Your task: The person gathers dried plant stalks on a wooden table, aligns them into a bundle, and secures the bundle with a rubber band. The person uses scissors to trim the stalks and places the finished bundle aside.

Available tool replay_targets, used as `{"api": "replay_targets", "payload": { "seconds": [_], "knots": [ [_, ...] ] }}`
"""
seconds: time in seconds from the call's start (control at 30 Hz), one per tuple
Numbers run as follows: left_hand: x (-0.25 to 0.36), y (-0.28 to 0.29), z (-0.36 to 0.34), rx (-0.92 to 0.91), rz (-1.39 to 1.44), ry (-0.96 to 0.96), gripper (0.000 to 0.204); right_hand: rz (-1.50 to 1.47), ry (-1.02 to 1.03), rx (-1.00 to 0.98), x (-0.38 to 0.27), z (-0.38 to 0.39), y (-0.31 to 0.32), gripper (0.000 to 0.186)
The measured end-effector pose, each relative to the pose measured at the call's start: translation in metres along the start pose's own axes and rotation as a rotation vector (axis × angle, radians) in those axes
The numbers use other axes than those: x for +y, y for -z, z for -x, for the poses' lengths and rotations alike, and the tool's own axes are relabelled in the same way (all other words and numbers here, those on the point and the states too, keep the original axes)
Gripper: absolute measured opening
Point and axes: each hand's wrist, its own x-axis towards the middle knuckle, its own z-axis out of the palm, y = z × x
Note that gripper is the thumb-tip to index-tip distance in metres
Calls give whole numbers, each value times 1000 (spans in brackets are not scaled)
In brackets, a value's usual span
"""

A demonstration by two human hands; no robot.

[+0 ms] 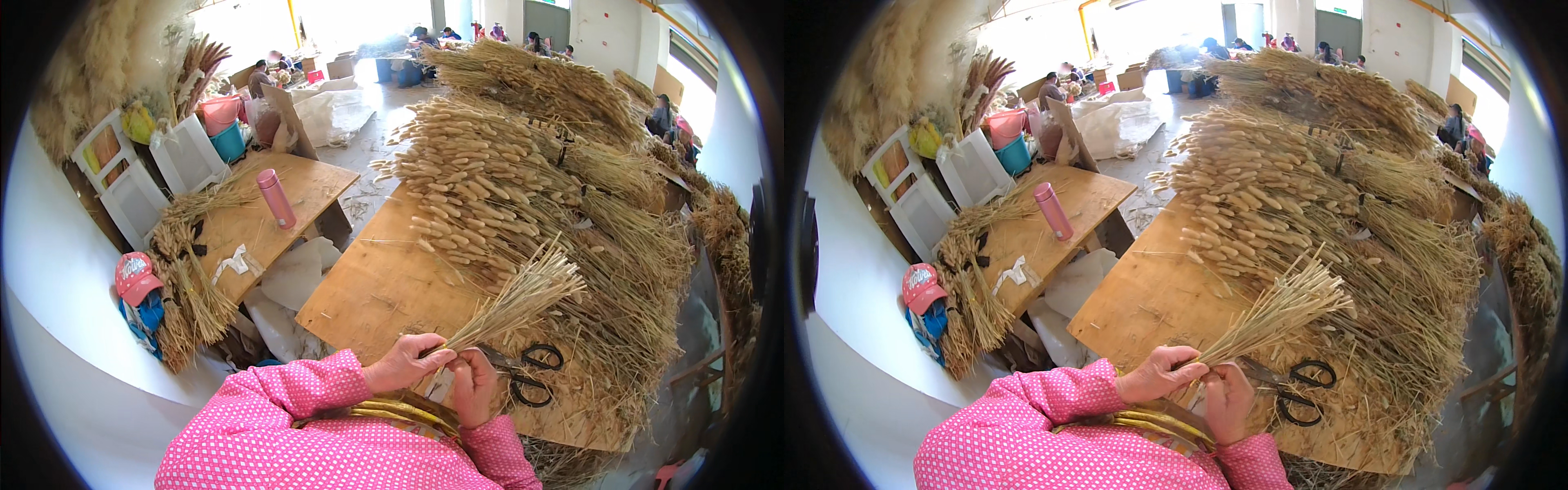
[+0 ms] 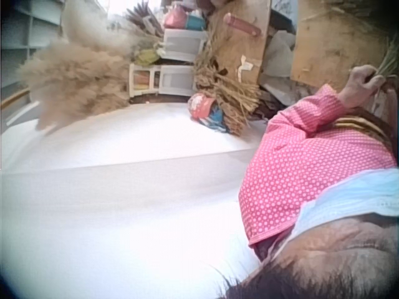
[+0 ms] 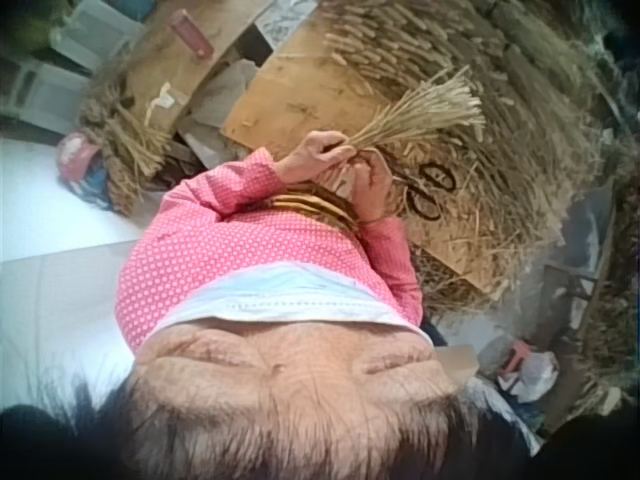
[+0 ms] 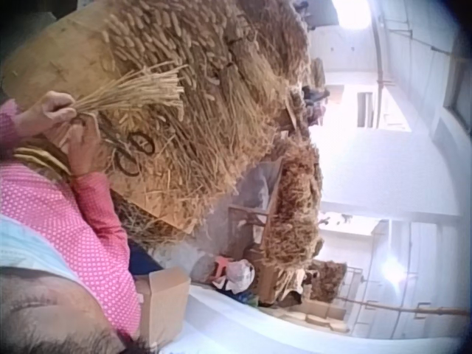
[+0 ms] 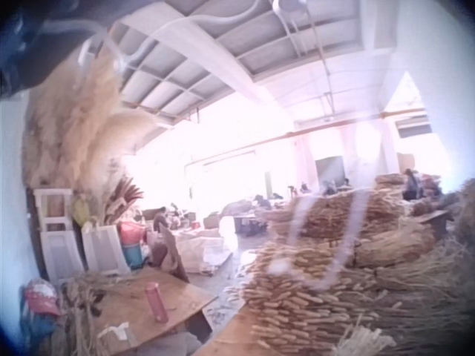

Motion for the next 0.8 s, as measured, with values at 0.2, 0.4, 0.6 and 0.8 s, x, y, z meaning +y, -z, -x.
{"api": "replay_targets", "payload": {
  "seconds": [0.2, 0.4, 0.6, 0.8],
  "knots": [
    [-4, -7, 1, -58, 120, -56, 23, -879, -631, -70, 11, -6, 9, 16],
    [-9, 4, -3, 6, -52, -1, 20, -21, -249, -44, 8, 1, 21, 15],
    [-5, 3, -7, -63, 4, 46, 24, 806, 662, 93, 7, -2, 11, 22],
    [-4, 4, -2, -128, 58, 82, 27, 885, 829, 48, 7, -4, 14, 31]
  ]
}}
